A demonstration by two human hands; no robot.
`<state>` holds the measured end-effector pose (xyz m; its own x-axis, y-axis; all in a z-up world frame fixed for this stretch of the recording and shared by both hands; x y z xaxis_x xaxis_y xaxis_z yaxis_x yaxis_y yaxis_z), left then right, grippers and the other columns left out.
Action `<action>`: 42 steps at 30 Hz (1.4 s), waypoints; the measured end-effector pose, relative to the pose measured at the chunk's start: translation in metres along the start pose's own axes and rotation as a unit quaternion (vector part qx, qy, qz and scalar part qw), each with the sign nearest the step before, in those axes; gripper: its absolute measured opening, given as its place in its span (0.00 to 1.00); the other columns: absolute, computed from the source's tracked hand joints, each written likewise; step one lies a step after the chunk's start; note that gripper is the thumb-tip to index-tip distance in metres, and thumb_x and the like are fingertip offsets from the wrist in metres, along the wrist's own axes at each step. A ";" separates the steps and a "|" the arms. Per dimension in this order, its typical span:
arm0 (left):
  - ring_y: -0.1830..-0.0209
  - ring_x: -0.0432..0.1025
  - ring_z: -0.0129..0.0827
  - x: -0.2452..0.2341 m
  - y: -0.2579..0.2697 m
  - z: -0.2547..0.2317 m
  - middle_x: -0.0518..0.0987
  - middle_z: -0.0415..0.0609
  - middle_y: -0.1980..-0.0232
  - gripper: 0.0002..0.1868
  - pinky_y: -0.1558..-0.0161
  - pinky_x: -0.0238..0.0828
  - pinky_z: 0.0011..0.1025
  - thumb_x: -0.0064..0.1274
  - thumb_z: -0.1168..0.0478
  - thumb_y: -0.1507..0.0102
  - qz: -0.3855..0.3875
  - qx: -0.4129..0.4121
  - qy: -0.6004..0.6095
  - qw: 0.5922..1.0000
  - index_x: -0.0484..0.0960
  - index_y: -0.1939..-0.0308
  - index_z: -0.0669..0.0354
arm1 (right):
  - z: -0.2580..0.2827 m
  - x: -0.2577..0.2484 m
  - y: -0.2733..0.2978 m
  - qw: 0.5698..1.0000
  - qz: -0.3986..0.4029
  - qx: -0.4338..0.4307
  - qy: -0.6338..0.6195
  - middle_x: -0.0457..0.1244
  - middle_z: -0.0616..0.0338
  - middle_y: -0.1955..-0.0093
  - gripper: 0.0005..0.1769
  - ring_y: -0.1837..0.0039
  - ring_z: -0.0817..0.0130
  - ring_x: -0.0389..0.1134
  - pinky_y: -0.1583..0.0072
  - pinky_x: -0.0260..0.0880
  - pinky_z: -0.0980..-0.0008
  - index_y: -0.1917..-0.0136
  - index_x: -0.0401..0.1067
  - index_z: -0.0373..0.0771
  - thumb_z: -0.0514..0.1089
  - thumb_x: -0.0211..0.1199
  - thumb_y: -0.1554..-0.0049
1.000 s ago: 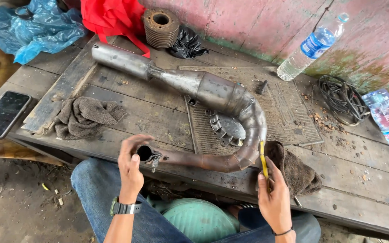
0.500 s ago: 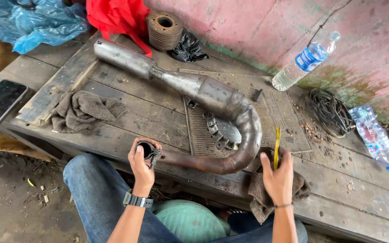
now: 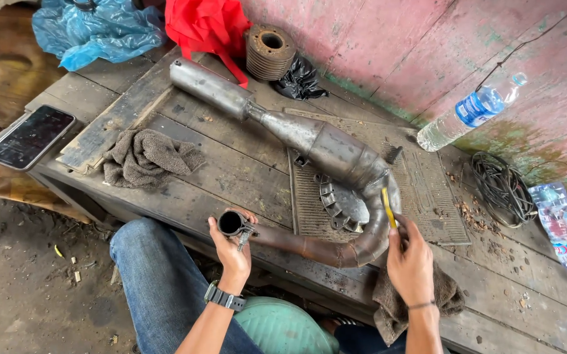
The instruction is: The person uses a yellow-handled tool to scrape and clean the surface of a curved metal pipe resting on a wooden workbench. They rotate the pipe to access different sections and continue scraping along its length.
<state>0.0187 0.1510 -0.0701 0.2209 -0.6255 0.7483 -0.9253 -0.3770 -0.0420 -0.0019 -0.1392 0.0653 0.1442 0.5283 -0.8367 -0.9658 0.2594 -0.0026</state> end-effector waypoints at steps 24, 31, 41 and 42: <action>0.69 0.73 0.35 0.007 -0.030 -0.060 0.77 0.49 0.63 0.27 0.63 0.74 0.32 0.36 0.38 0.29 0.143 -0.022 -0.115 0.983 0.76 0.58 0.58 | -0.009 0.015 0.113 0.994 0.070 0.087 -0.009 0.73 0.66 0.60 0.25 0.69 0.68 0.69 0.58 0.68 0.64 0.28 0.66 0.46 0.51 0.53 0.37; 0.72 0.71 0.34 -0.001 -0.030 -0.040 0.76 0.48 0.71 0.28 0.65 0.70 0.33 0.35 0.41 0.29 0.121 -0.007 -0.159 0.980 0.77 0.70 0.56 | 0.002 0.085 0.116 0.991 0.116 0.019 -0.060 0.74 0.65 0.56 0.18 0.57 0.65 0.76 0.53 0.73 0.63 0.37 0.69 0.40 0.48 0.51 0.36; 0.82 0.65 0.34 -0.009 -0.037 -0.031 0.72 0.56 0.76 0.30 0.82 0.61 0.27 0.27 0.47 0.25 0.124 0.006 -0.137 0.983 0.74 0.73 0.61 | 0.066 0.177 0.116 0.738 0.225 0.233 -0.593 0.47 0.65 0.66 0.22 0.65 0.76 0.48 0.67 0.50 0.79 0.42 0.66 0.25 0.46 0.38 0.29; 0.83 0.64 0.34 -0.009 -0.035 -0.032 0.72 0.56 0.76 0.30 0.83 0.61 0.28 0.28 0.47 0.25 0.123 0.001 -0.137 0.983 0.74 0.73 0.61 | 0.071 0.177 0.115 0.731 0.228 0.235 -0.599 0.42 0.67 0.65 0.21 0.66 0.76 0.46 0.67 0.46 0.80 0.45 0.66 0.28 0.47 0.37 0.28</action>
<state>0.0399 0.1915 -0.0544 0.0658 -0.8582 0.5091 -0.9605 -0.1927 -0.2009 -0.0725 0.0414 -0.0441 0.1885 0.9018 0.3889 -0.8323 -0.0635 0.5507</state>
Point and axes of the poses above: each hand's wrist, its own y-axis away from the middle knuckle, its own x-axis out of the palm, z = x × y, the point moved 1 cm from there along -y, towards the middle knuckle
